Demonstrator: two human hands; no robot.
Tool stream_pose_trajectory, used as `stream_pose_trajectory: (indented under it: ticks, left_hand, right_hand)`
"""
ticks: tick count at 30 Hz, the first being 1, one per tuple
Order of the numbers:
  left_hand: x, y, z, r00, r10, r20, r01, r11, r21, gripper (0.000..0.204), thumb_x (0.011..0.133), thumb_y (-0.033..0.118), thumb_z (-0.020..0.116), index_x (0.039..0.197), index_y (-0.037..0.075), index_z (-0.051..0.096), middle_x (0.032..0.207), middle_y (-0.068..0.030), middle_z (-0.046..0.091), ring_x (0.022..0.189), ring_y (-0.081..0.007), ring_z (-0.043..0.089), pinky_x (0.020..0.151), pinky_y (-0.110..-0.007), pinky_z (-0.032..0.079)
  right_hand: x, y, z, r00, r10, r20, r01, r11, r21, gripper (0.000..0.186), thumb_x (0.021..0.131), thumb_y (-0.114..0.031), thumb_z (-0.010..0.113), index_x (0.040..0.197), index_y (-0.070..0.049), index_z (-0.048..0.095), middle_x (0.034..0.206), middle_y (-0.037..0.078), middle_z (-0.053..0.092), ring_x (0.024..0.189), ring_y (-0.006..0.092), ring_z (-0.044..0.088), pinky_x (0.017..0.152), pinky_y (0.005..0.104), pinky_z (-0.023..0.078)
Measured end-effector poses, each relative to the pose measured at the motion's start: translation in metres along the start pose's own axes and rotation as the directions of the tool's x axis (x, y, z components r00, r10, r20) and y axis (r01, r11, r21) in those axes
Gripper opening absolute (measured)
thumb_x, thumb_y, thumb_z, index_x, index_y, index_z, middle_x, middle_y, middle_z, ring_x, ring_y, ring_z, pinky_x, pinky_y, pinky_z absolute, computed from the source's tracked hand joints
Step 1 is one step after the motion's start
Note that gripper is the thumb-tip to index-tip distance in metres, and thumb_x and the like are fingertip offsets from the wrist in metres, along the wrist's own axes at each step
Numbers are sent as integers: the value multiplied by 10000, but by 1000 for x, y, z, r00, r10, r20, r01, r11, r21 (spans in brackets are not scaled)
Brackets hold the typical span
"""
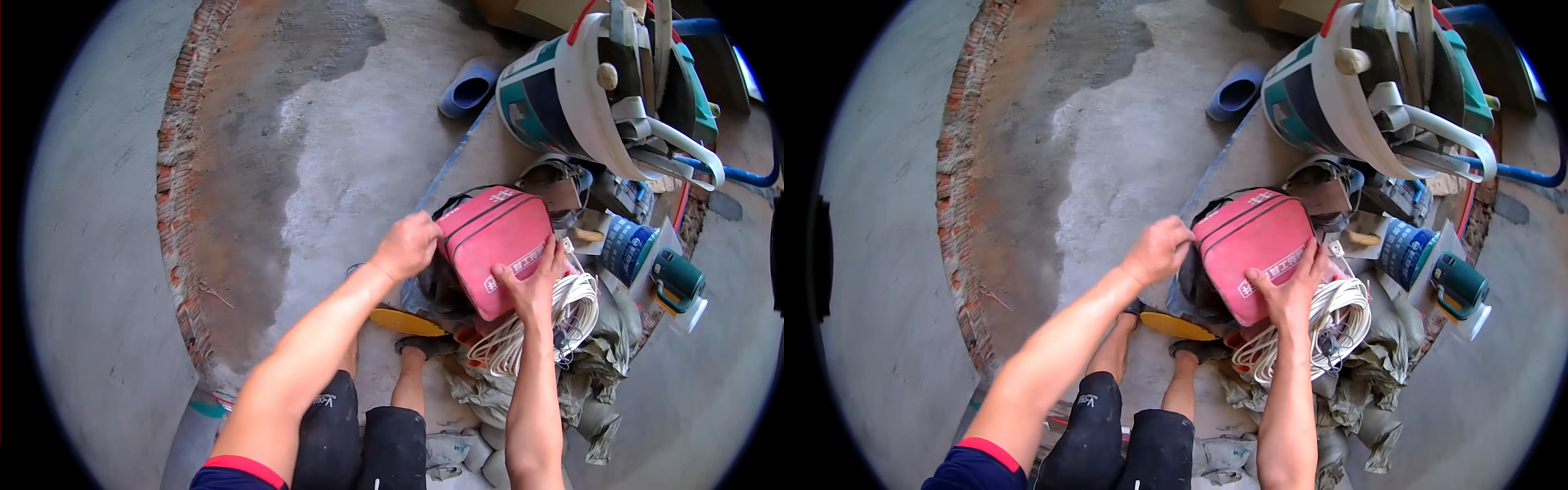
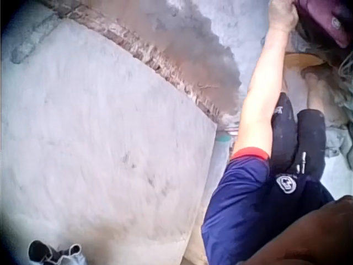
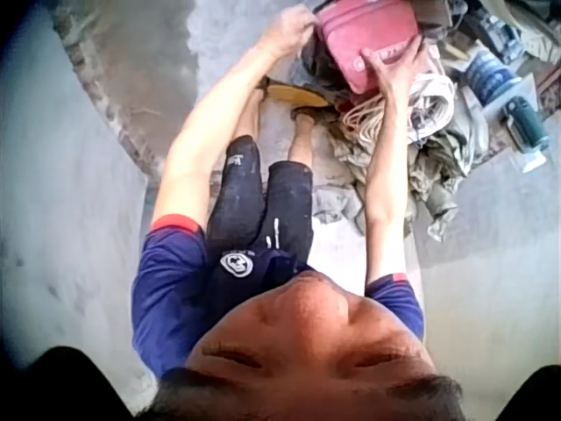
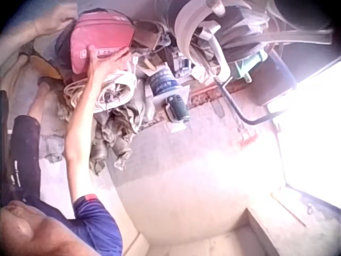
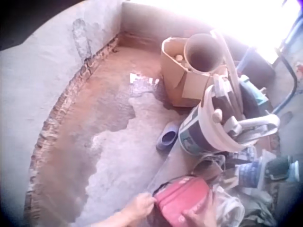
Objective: The person applies mortar to a concrete beam using a trowel, then lifts and places a lightweight concrete block onto the beam. Later, the person walks through a construction site, handles a power tool, and organizes electrical cables and tools in a storage bag.
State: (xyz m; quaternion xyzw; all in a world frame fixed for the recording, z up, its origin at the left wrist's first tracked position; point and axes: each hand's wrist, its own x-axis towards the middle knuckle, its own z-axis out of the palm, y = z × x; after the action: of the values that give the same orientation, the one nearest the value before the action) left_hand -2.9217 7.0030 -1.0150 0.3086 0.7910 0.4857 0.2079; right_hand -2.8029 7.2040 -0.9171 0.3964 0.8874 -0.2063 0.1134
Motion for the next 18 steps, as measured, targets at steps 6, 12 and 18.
stream_pose_trajectory:
  ticks: [6, 12, 18]
  left_hand:
    - [79, 2, -5, 942, 156, 296, -158, 987, -18, 74, 730, 70, 613, 779, 30, 651, 802, -155, 592, 759, -354, 593, 663, -422, 484]
    - [10, 28, 1, 825, 60, 562, -67, 998, -8, 83, 657, 11, 556, 726, -3, 599, 733, -201, 566, 731, -399, 558, 640, -461, 460]
    - [-60, 53, -3, 902, -298, 312, 270, 954, 130, 95, 716, -6, 586, 789, 9, 645, 754, -173, 576, 731, -372, 581, 650, -424, 483]
  right_hand:
    - [3, 2, -15, 987, -153, 40, 150, 986, 70, 1153, 494, -305, 884, 1414, 12, 265, 1460, 252, 236, 1355, 420, 227, 1120, 449, 219]
    - [-2, 8, -22, 949, -291, 123, 282, 956, 84, 900, 576, -366, 830, 1340, -109, 431, 1453, 128, 314, 1382, 357, 218, 1094, 597, 154]
    - [-62, -22, 41, 940, 203, -272, -133, 958, 255, 928, 718, -451, 739, 1427, -59, 285, 1463, 183, 277, 1388, 383, 181, 1088, 589, 127]
